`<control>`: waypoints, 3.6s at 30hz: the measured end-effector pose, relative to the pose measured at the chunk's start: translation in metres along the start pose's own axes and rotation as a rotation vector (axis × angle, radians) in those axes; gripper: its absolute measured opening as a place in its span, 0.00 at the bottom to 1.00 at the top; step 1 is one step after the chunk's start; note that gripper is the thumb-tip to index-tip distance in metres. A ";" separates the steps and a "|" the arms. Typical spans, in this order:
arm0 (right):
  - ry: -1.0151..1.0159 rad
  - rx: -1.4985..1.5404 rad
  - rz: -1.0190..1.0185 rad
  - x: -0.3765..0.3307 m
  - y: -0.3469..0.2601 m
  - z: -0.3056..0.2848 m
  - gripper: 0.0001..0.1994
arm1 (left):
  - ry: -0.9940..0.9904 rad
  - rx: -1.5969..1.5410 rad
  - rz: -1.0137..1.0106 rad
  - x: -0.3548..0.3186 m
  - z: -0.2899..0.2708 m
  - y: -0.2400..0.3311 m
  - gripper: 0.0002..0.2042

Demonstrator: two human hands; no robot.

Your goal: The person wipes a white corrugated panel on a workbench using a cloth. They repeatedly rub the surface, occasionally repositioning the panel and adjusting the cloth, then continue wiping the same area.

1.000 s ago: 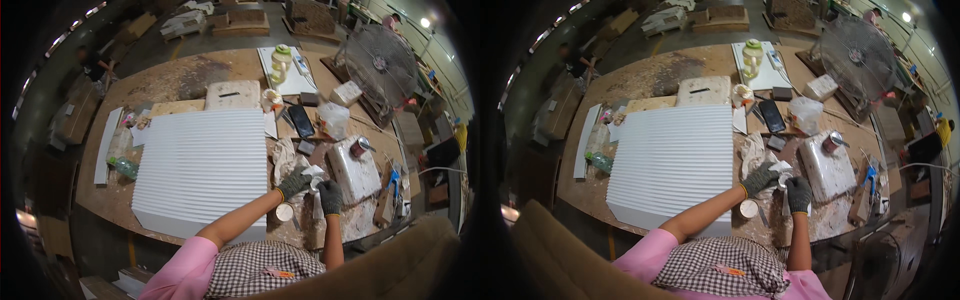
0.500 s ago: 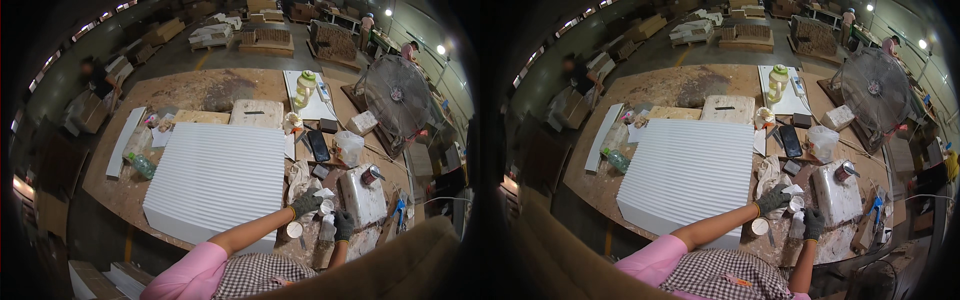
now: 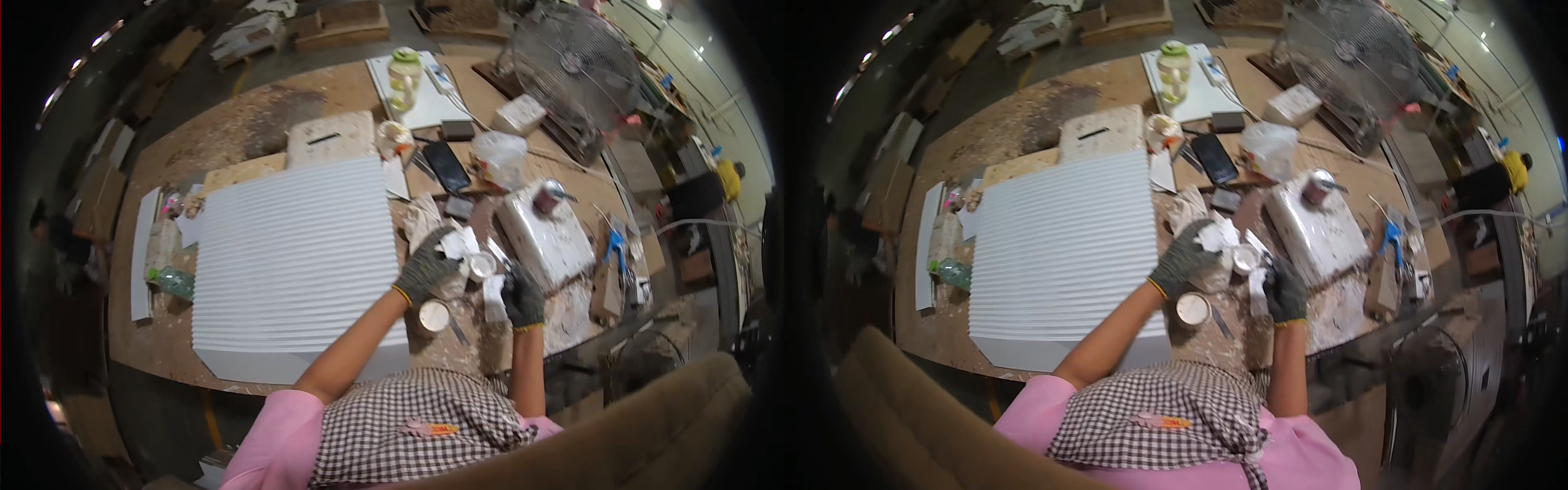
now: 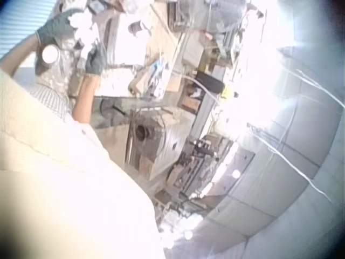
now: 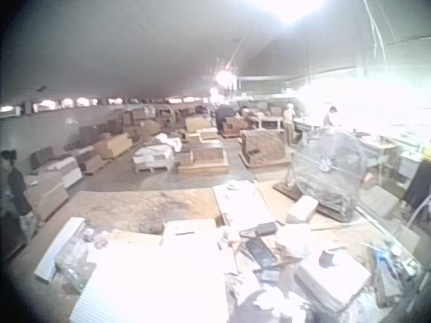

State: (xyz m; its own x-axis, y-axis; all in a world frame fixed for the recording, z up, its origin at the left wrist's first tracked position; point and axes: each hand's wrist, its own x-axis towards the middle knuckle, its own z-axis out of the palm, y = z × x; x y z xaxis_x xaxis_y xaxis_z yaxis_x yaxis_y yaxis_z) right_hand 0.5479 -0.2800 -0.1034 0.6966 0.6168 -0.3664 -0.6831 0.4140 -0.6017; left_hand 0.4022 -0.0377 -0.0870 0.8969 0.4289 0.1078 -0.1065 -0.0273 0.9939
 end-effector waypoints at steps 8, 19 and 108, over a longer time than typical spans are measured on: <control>0.214 -0.629 -0.194 -0.019 -0.003 0.055 0.06 | -0.092 0.009 -0.091 -0.010 0.006 0.036 0.36; -0.186 -0.666 -0.810 -0.062 0.008 0.069 0.07 | 0.012 -0.029 -0.177 -0.015 -0.007 0.040 0.33; -0.251 -0.142 0.350 -0.158 0.046 0.059 0.29 | -0.182 0.080 -0.319 -0.149 0.050 0.093 0.30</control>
State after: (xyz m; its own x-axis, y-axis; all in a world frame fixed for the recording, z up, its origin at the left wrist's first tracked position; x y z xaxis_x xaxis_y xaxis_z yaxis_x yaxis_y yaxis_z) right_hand 0.3932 -0.3190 -0.0309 0.3422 0.8538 -0.3923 -0.8191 0.0665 -0.5698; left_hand 0.2806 -0.1492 -0.0095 0.9419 0.2603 -0.2123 0.2177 0.0082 0.9760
